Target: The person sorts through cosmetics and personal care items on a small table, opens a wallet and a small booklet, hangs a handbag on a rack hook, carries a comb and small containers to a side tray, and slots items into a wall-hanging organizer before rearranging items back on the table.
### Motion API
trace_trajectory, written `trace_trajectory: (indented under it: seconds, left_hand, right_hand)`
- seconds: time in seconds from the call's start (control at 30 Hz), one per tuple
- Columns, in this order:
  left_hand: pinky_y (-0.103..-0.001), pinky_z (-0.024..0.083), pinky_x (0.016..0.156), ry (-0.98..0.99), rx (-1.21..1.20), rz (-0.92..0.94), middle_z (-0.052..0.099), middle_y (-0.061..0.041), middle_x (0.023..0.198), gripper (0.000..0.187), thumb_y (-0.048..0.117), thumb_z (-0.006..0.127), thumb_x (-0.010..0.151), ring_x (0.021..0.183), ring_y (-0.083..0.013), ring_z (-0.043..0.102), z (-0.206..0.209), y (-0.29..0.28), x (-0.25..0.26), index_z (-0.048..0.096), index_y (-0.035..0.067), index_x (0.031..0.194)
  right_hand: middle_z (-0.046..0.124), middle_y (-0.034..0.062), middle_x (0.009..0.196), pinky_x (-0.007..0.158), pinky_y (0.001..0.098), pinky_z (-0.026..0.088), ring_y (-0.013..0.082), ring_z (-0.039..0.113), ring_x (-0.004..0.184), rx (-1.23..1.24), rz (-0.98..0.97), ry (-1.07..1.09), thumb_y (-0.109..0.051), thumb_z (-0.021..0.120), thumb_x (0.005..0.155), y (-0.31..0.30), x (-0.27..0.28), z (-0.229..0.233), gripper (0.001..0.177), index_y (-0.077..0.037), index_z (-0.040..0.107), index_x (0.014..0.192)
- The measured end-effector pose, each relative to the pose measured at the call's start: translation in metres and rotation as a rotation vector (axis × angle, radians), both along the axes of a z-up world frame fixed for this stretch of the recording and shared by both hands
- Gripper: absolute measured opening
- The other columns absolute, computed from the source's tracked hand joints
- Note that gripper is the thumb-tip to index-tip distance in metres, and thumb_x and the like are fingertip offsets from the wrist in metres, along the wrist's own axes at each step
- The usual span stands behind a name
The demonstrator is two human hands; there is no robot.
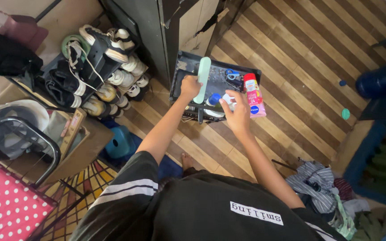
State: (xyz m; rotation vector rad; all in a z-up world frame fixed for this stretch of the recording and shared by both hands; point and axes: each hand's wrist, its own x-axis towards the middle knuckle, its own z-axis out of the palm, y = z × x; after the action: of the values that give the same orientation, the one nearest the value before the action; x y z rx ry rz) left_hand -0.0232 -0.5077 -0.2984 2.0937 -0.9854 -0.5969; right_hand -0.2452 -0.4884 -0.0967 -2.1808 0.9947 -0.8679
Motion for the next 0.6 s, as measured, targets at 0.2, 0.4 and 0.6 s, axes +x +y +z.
trace_trajectory:
  seconds: [0.2,0.4,0.6]
  left_hand:
    - [-0.047,0.056,0.087,-0.136,0.109,-0.005,0.068,-0.026,0.106,0.027,0.021,0.082,0.077,0.099,-0.0414,0.068,0.017,-0.007,-0.021,0.073,-0.001,0.091]
    - [-0.045,0.058,0.087,-0.083,0.192,-0.048,0.072,-0.026,0.101,0.025,0.017,0.078,0.082,0.098,-0.0424,0.072,0.021,-0.015,-0.028,0.072,-0.002,0.097]
    - [-0.048,0.058,0.085,-0.134,0.189,-0.039,0.072,-0.028,0.100,0.014,0.002,0.065,0.082,0.097,-0.0449,0.071,0.009,-0.027,-0.032,0.071,-0.001,0.094]
  right_hand:
    - [0.069,0.0125,0.105,0.079,0.0382,0.054,0.0261,0.067,0.089,0.003,-0.017,-0.011,-0.016,0.081,0.090,-0.004,0.001,-0.005,0.034,-0.004,0.067,0.119]
    - [0.068,0.0125,0.104,0.079,0.0385,0.052,0.0265,0.066,0.089,-0.006,-0.021,-0.007,-0.015,0.081,0.091,-0.007,-0.001,-0.002,0.033,-0.004,0.067,0.119]
    - [0.066,0.0134,0.111,0.094,0.0445,0.048,0.0347,0.062,0.106,-0.084,0.004,0.038,-0.011,0.082,0.087,-0.009,-0.011,-0.002,0.034,-0.006,0.067,0.118]
